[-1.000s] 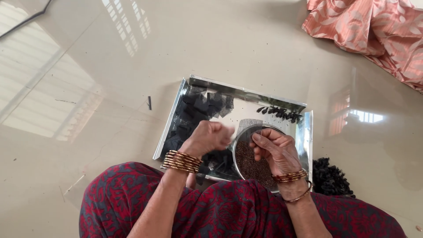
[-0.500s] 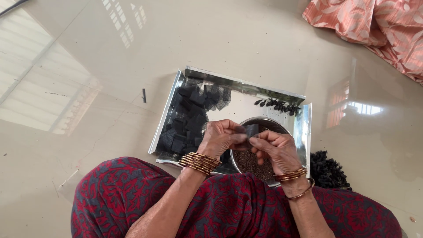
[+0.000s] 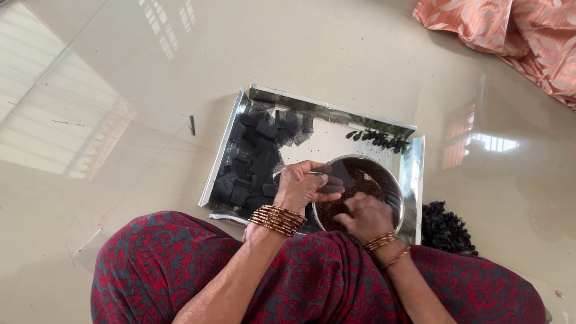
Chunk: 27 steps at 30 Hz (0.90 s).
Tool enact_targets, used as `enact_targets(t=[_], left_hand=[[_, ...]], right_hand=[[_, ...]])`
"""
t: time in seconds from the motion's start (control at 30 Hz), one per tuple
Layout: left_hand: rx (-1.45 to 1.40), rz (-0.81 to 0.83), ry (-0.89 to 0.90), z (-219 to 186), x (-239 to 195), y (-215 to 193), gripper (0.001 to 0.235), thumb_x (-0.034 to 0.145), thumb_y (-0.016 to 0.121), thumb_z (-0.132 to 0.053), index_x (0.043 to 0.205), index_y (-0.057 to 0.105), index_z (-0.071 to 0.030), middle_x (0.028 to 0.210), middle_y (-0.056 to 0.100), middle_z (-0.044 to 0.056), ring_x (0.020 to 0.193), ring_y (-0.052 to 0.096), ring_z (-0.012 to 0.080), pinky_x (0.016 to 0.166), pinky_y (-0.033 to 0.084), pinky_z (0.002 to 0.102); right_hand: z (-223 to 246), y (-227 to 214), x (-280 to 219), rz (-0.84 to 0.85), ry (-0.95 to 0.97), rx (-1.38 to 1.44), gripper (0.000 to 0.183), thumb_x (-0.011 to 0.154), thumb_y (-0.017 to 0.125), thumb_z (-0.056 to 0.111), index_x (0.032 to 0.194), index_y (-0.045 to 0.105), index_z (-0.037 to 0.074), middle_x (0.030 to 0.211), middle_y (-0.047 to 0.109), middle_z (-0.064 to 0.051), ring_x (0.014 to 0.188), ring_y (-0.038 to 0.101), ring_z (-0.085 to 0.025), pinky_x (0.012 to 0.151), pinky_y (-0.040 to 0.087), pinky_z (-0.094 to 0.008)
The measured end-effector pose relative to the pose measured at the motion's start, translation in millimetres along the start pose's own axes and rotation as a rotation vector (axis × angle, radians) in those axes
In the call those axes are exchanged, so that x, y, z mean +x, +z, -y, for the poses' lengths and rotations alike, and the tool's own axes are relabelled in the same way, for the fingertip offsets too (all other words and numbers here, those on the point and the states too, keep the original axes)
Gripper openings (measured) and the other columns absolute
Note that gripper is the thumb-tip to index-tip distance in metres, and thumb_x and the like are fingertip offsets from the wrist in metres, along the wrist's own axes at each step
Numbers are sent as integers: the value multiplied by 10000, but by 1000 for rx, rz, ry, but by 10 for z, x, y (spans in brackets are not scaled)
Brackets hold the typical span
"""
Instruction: The person sits on the floor with a metal tray of black foam squares and a bowl of small brown seeds. They pick up individual seeds from the bowl and press and attach them onto black foam pieces, placing worked pieces back on the tray.
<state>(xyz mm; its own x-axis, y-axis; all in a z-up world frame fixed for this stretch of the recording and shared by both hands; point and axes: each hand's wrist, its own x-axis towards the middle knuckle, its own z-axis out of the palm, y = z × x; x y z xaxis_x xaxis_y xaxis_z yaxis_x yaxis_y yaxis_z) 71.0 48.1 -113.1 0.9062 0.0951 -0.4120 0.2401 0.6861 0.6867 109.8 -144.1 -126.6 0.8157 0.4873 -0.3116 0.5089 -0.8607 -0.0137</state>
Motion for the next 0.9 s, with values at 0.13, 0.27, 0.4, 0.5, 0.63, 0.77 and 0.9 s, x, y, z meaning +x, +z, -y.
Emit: enact_targets(t=[0.13, 0.27, 0.4, 0.5, 0.63, 0.77, 0.9], left_hand=[[59, -2, -8, 28, 10, -31, 185, 941, 563, 54, 1086, 661, 114, 921, 751, 273, 798, 770, 318, 665, 680, 382], [-29, 30, 13, 22, 13, -16, 166, 926, 569, 72, 1050, 663, 131, 943, 748, 267, 828, 775, 319, 703, 695, 404], [-49, 56, 25, 15, 30, -38, 186, 909, 562, 90, 1059, 661, 140, 958, 754, 267, 860, 785, 318, 731, 699, 411], [-75, 60, 11, 69, 62, -43, 188, 908, 552, 104, 1072, 627, 159, 952, 745, 279, 851, 777, 335, 724, 691, 422], [-23, 83, -28, 99, 58, -9, 219, 908, 533, 95, 1100, 620, 154, 939, 747, 284, 843, 778, 341, 733, 694, 409], [-24, 78, -21, 63, 66, 24, 212, 906, 540, 102, 1092, 617, 167, 938, 748, 279, 841, 776, 345, 732, 690, 414], [5, 65, -50, 58, 47, -8, 222, 911, 534, 95, 1104, 615, 170, 943, 747, 289, 841, 776, 346, 733, 691, 409]], right_hand=[[-85, 483, 165, -52, -186, -95, 265, 778, 835, 314, 874, 713, 99, 888, 659, -80, 835, 660, -238, 666, 588, -398], [-175, 698, 212, -209, -354, -94, 98, 728, 761, 108, 768, 673, 97, 867, 659, -83, 851, 666, -253, 695, 582, -408], [-231, 568, 188, -50, -235, -138, 99, 831, 703, 42, 762, 656, 95, 797, 651, -62, 736, 651, -189, 610, 600, -334], [-420, 381, 84, -382, -132, 364, 46, 836, 753, 124, 795, 736, 135, 734, 721, -37, 627, 665, -146, 612, 589, -341], [-487, 173, 123, -86, 106, 160, 82, 973, 677, 183, 923, 720, 133, 852, 733, -43, 647, 683, -137, 524, 614, -328], [-724, 494, 223, -246, -171, -65, 84, 885, 720, 121, 811, 758, 137, 817, 754, -39, 666, 689, -152, 592, 580, -303], [-381, -464, -128, -125, 59, 888, 137, 908, 660, 88, 821, 761, 118, 848, 768, -48, 634, 753, -100, 518, 595, -243]])
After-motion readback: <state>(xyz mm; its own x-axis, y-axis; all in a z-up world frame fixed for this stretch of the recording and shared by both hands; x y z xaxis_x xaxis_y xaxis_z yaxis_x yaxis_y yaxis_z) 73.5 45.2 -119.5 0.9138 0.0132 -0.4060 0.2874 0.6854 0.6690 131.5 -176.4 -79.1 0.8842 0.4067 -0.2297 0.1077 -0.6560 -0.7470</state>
